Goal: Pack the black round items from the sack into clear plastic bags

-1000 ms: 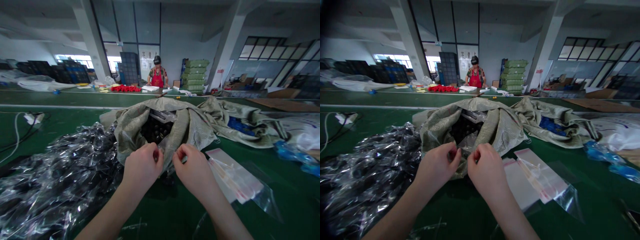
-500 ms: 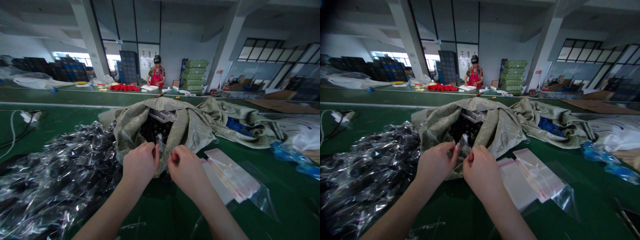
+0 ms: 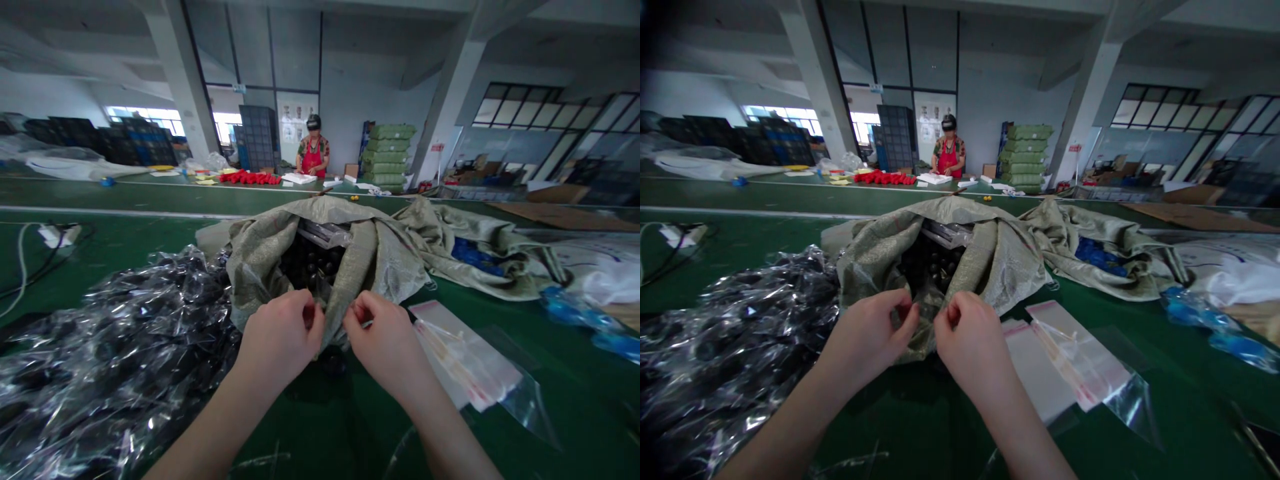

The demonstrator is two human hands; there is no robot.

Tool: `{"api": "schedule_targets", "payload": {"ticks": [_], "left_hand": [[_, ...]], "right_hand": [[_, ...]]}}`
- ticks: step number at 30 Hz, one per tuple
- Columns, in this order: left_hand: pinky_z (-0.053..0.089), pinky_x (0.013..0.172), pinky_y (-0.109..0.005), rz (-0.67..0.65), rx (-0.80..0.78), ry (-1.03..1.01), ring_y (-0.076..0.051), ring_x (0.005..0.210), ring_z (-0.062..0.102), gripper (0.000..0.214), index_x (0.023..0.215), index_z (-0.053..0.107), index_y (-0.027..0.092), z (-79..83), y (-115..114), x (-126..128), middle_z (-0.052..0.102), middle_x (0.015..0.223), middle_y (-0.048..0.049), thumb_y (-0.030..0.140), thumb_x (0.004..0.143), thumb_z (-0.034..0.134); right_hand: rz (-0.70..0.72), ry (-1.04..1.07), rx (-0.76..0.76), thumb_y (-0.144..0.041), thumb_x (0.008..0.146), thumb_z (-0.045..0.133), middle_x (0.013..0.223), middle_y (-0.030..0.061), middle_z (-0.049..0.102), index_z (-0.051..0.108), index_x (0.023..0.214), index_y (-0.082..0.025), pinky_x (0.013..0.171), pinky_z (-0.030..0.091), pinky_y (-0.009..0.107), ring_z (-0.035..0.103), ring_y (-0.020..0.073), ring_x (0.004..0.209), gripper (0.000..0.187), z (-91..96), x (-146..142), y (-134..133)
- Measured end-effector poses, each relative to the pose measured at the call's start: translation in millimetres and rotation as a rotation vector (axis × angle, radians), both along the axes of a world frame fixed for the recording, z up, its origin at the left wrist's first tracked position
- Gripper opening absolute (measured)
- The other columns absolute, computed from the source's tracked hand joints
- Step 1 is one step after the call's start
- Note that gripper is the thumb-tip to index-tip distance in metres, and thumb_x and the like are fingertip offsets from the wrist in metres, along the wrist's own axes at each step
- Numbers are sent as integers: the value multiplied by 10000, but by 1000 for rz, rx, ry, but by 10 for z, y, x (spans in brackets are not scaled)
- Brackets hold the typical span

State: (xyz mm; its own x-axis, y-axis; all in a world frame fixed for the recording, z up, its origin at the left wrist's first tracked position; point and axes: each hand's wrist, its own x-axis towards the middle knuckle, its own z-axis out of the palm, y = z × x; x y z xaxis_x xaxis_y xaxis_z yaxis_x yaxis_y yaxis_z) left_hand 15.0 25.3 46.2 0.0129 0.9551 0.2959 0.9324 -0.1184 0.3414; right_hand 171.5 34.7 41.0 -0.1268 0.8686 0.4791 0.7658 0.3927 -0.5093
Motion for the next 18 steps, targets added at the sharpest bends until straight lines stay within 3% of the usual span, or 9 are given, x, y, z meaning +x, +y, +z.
{"api": "schedule_targets", "payload": {"ticks": [4,7,9,11,13,16,18], "left_hand": [[328,547,-274,117,86,144,-178,626,600,238,732,573,200,-2,7,-19,649,766,-32,335,879,442],[345,550,-275,227,128,224,-202,657,627,250,793,611,196,-24,56,-47,662,815,-54,347,885,434],[389,591,-279,263,129,245,-216,707,649,256,847,634,191,-50,98,-63,672,852,-68,338,891,429],[430,641,-292,267,106,253,-231,757,666,270,901,652,187,-82,138,-74,681,886,-81,327,897,421],[458,670,-312,257,80,257,-249,783,677,284,933,662,185,-118,172,-80,687,913,-93,322,899,415],[485,682,-340,236,64,262,-270,796,687,297,948,671,188,-176,224,-86,691,947,-103,319,896,410],[498,687,-350,223,50,262,-277,806,690,296,948,676,190,-218,263,-90,693,970,-108,318,891,415]], "right_hand": [[173,-7,-167,-287,890,504,633,-6,567,497,660,-194,563,325,250,510,123,588,248,45,82,20],[345,-67,-374,-408,979,376,658,9,631,598,738,-190,567,350,255,568,132,603,393,-23,192,145],[406,-230,-472,-417,926,511,745,27,680,642,811,-187,587,374,257,614,150,666,289,-166,229,249],[373,-443,-534,-370,780,716,844,61,707,661,879,-173,609,393,267,650,194,760,227,-366,198,322],[296,-576,-592,-339,657,822,946,104,715,660,971,-162,635,420,285,668,250,860,396,-562,109,353],[264,-648,-589,-216,636,822,1018,149,712,652,1012,-151,683,458,309,678,282,917,417,-705,-11,343],[288,-637,-527,-148,650,771,957,149,716,661,944,-146,684,465,317,682,281,883,314,-645,2,319]]}}
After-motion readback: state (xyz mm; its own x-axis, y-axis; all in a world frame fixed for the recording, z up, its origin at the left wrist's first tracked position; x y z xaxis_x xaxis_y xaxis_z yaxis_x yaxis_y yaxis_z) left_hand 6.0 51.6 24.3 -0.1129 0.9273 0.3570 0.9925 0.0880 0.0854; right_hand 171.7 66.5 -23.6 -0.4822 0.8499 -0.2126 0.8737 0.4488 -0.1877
